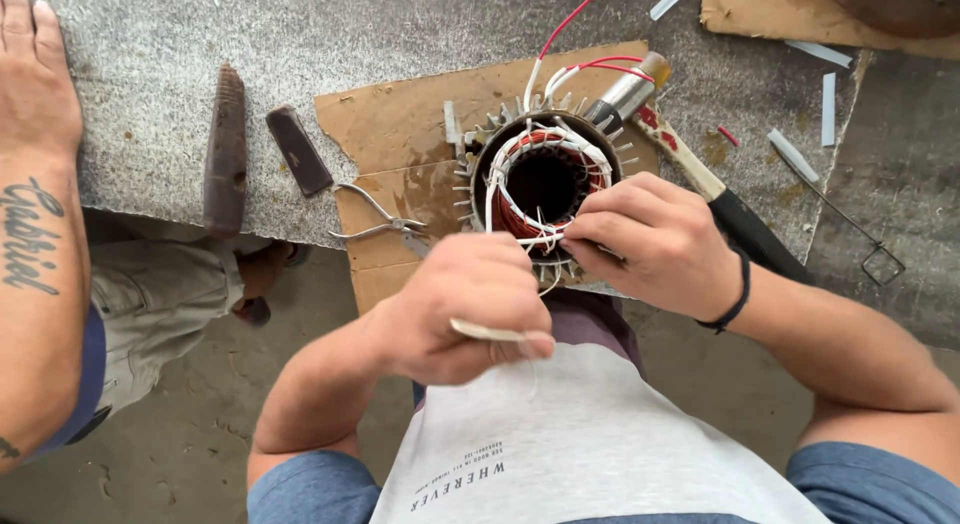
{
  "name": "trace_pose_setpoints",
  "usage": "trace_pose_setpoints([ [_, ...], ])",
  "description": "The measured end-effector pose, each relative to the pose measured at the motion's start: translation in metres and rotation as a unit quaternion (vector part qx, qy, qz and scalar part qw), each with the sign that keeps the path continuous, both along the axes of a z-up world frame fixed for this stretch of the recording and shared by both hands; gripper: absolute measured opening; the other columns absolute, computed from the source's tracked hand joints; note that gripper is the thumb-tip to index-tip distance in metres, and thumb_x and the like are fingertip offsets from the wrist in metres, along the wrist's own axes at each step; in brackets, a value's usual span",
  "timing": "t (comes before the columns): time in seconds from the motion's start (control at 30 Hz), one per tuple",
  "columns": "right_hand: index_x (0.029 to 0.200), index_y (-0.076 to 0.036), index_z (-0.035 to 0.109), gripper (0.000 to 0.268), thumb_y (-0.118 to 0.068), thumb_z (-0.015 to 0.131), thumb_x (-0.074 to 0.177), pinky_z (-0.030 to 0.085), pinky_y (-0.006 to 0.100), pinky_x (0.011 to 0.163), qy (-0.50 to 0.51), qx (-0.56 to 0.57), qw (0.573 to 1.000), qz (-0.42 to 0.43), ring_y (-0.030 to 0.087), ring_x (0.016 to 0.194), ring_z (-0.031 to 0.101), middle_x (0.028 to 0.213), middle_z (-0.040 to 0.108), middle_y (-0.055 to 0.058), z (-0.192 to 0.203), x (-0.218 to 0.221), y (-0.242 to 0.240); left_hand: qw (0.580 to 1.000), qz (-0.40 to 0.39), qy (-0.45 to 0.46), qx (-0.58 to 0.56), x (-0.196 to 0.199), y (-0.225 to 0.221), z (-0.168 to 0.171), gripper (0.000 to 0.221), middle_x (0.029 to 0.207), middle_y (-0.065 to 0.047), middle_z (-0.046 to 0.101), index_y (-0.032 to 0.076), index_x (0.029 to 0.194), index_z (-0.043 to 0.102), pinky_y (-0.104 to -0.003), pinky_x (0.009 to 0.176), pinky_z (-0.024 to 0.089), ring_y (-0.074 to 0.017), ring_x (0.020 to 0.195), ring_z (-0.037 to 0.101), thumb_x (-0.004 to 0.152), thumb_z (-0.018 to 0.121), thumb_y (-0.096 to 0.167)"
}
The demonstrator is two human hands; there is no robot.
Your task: Securing the copper windings of an electric motor stator using cord
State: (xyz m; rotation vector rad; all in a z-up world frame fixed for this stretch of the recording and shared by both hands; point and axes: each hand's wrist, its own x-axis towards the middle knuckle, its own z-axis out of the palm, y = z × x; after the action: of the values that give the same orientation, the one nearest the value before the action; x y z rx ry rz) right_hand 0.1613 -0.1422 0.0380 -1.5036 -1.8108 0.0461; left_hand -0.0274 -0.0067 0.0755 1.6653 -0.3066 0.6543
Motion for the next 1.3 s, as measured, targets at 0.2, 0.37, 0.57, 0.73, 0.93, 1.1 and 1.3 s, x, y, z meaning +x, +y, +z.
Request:
trace_pose_setpoints([
  [0.2, 0.092, -0.004, 0.077, 0.010, 0.003, 0.077, 0.085, 0.060, 0.037, 0.075, 0.075, -0.063, 0.995, 0.025, 0.026, 0.081, 0.068, 0.092, 0.072, 0.011, 0.018, 0.011, -0.003, 0.997, 0.028, 0.064, 0.032, 0.009, 0.013, 0.015, 0.027, 0.068, -0.005, 0.057, 0.010, 0.086, 0.069, -0.038, 0.061, 0.052, -0.0314, 0.060, 0.059, 0.105, 0.056, 0.023],
  [0.37, 0.094, -0.006, 0.074, 0.007, 0.000, 0.075, 0.092, 0.059, 0.039, 0.077, 0.049, -0.071, 0.996, 0.037, 0.029, 0.089, 0.071, 0.103, 0.072, 0.008, 0.015, 0.020, -0.004, 0.987, 0.072, 0.115, 0.082, -0.002, 0.005, 0.021, 0.022, 0.073, -0.010, 0.061, 0.007, 0.096, 0.069, -0.044, 0.063, 0.053, -0.0377, 0.065, 0.064, 0.106, 0.054, 0.020],
  [0.57, 0.093, -0.009, 0.074, 0.007, -0.003, 0.077, 0.092, 0.059, 0.037, 0.075, 0.009, -0.042, 0.997, 0.071, 0.027, 0.086, 0.070, 0.098, 0.071, 0.006, 0.011, 0.023, 0.002, 0.929, 0.180, 0.287, 0.153, -0.016, -0.008, 0.007, 0.011, 0.070, -0.017, 0.060, 0.010, 0.111, 0.062, -0.049, 0.066, 0.054, -0.0421, 0.070, 0.066, 0.106, 0.054, 0.016],
  [0.73, 0.090, -0.011, 0.074, 0.008, -0.005, 0.078, 0.091, 0.059, 0.035, 0.074, -0.034, -0.013, 0.997, 0.069, 0.024, 0.081, 0.068, 0.095, 0.071, 0.003, 0.007, 0.018, 0.001, 0.847, 0.288, 0.231, 0.383, -0.012, -0.012, -0.024, 0.006, 0.066, -0.004, 0.055, 0.013, 0.102, 0.063, -0.035, 0.067, 0.054, -0.0251, 0.064, 0.065, 0.102, 0.057, 0.012],
  [0.93, 0.088, -0.011, 0.075, 0.010, -0.002, 0.080, 0.086, 0.059, 0.034, 0.072, -0.031, 0.017, 0.998, 0.055, 0.023, 0.076, 0.066, 0.089, 0.071, 0.003, 0.005, 0.015, 0.005, 0.798, 0.294, 0.193, 0.490, -0.009, -0.011, -0.032, 0.013, 0.063, 0.000, 0.050, 0.015, 0.084, 0.056, -0.031, 0.061, 0.049, -0.0202, 0.060, 0.059, 0.093, 0.053, 0.006],
  [1.1, 0.084, -0.009, 0.075, 0.008, -0.003, 0.079, 0.086, 0.059, 0.034, 0.069, -0.023, 0.028, 0.998, 0.059, 0.023, 0.073, 0.065, 0.086, 0.072, 0.003, -0.004, 0.014, 0.008, 0.812, 0.290, 0.164, 0.480, -0.006, -0.007, -0.032, 0.016, 0.062, 0.000, 0.048, 0.013, 0.084, 0.056, -0.029, 0.059, 0.048, -0.0197, 0.058, 0.057, 0.092, 0.050, 0.001],
  [1.3, 0.084, -0.008, 0.073, 0.006, -0.006, 0.077, 0.088, 0.058, 0.036, 0.068, -0.030, 0.056, 0.996, 0.059, 0.025, 0.071, 0.063, 0.086, 0.070, 0.005, -0.012, 0.008, 0.011, 0.828, 0.293, 0.159, 0.452, -0.003, -0.010, -0.049, 0.014, 0.064, 0.000, 0.051, 0.013, 0.087, 0.060, -0.030, 0.059, 0.049, -0.0194, 0.058, 0.059, 0.093, 0.051, 0.004],
])
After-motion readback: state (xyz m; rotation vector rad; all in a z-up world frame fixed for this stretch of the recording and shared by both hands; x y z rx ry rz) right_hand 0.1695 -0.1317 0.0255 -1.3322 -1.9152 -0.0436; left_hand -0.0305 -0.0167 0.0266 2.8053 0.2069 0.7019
